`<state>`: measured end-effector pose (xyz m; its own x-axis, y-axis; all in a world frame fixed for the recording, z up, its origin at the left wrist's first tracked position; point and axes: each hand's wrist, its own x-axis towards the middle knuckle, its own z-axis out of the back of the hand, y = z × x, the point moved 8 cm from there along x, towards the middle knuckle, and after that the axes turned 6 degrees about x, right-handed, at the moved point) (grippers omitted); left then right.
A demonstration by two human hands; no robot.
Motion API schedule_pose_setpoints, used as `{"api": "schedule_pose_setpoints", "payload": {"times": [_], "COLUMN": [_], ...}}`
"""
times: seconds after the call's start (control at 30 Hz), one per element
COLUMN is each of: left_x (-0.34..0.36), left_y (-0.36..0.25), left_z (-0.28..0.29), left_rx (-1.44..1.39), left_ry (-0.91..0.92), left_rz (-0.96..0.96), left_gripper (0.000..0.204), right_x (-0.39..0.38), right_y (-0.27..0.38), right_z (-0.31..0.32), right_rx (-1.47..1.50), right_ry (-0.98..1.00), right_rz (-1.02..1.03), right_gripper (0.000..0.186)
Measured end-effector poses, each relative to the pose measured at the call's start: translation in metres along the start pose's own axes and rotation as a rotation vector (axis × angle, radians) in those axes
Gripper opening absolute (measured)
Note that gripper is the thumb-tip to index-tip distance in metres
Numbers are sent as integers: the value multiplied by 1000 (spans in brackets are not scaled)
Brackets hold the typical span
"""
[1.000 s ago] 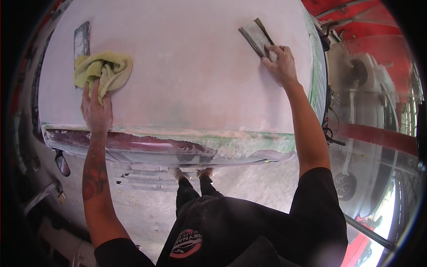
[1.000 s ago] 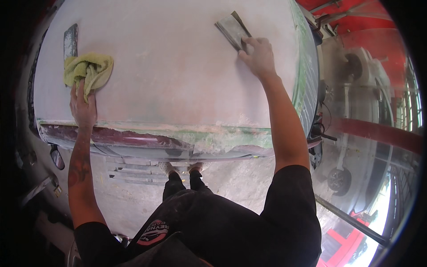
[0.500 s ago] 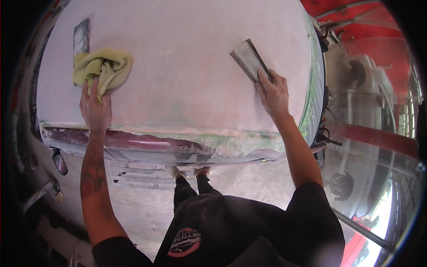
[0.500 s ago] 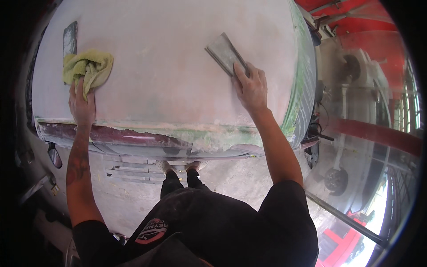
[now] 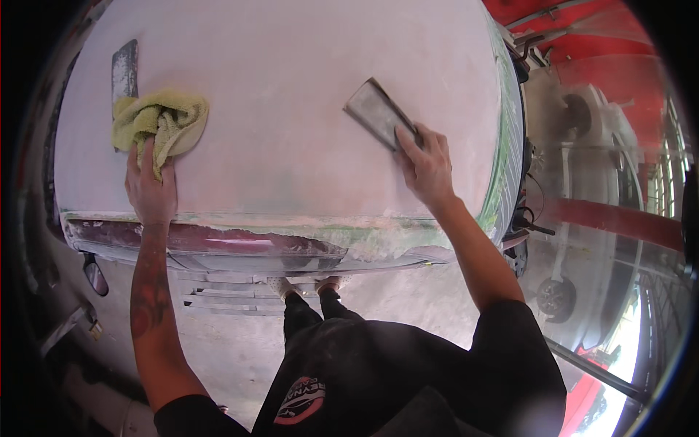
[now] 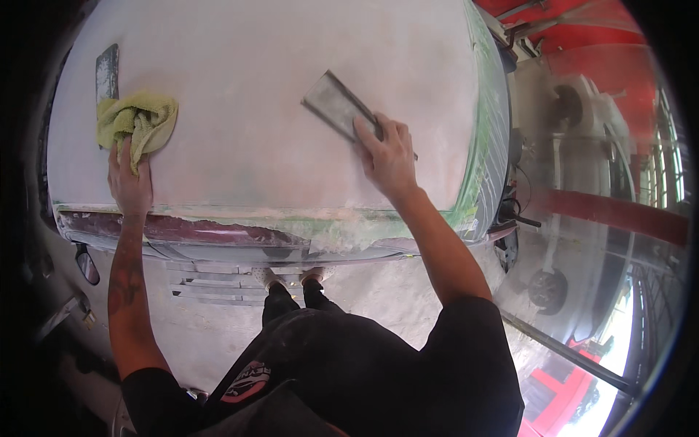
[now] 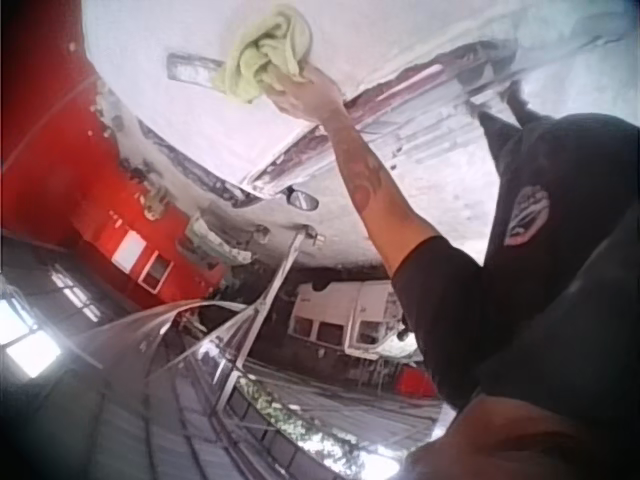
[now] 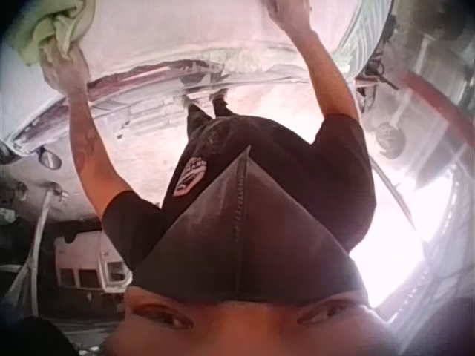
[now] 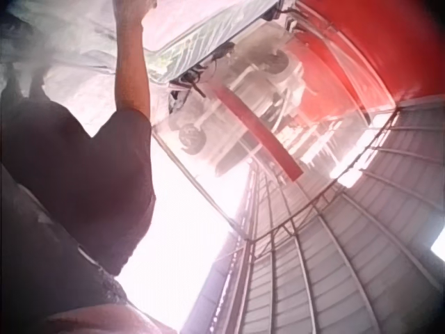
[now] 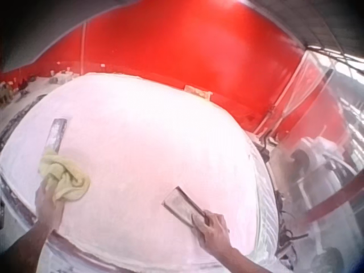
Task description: The person wipes down the roof of a car with a cloth and sands the surface using a sanding block.
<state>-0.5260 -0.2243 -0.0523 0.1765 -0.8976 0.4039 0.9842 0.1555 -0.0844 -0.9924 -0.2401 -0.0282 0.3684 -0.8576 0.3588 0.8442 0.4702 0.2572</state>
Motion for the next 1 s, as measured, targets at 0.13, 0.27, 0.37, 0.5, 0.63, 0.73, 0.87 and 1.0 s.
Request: {"api": "schedule_pose_setpoints", "payload": {"times": [0.13,0.27,0.37,0.5,0.63,0.73,0.87,1.0], "left_x": [0,9,4,0,-1,8,1,-3], "left_y": [-3,-19,-14,-5,-5,-18,-10,-6], "left_z": [4,-10,-7,3,4,0,-2,1], "left_rx": [-7,-25,-36,-16,-24,-51,-46,-20], "left_ry": [7,-3,-3,6,-4,-23,-24,-28], "left_rz": [0,-13,-27,-9,-11,-18,-8,-5], "left_gripper": [49,49,50,52,53,54,54,53], "right_x": [-30,102,122,-1,6,119,122,-21], "right_y": [24,-89,-101,30,49,-9,9,70], "right_z": [4,7,-7,-13,-11,-23,-41,-20], "right_rx": [33,-238,-237,74,53,-141,-107,60], "right_ry": [92,-107,-115,20,84,-45,-4,174], "right_rz": [141,-70,-132,34,159,43,51,276], "right_gripper": [48,38,37,50,50,47,43,52]}}
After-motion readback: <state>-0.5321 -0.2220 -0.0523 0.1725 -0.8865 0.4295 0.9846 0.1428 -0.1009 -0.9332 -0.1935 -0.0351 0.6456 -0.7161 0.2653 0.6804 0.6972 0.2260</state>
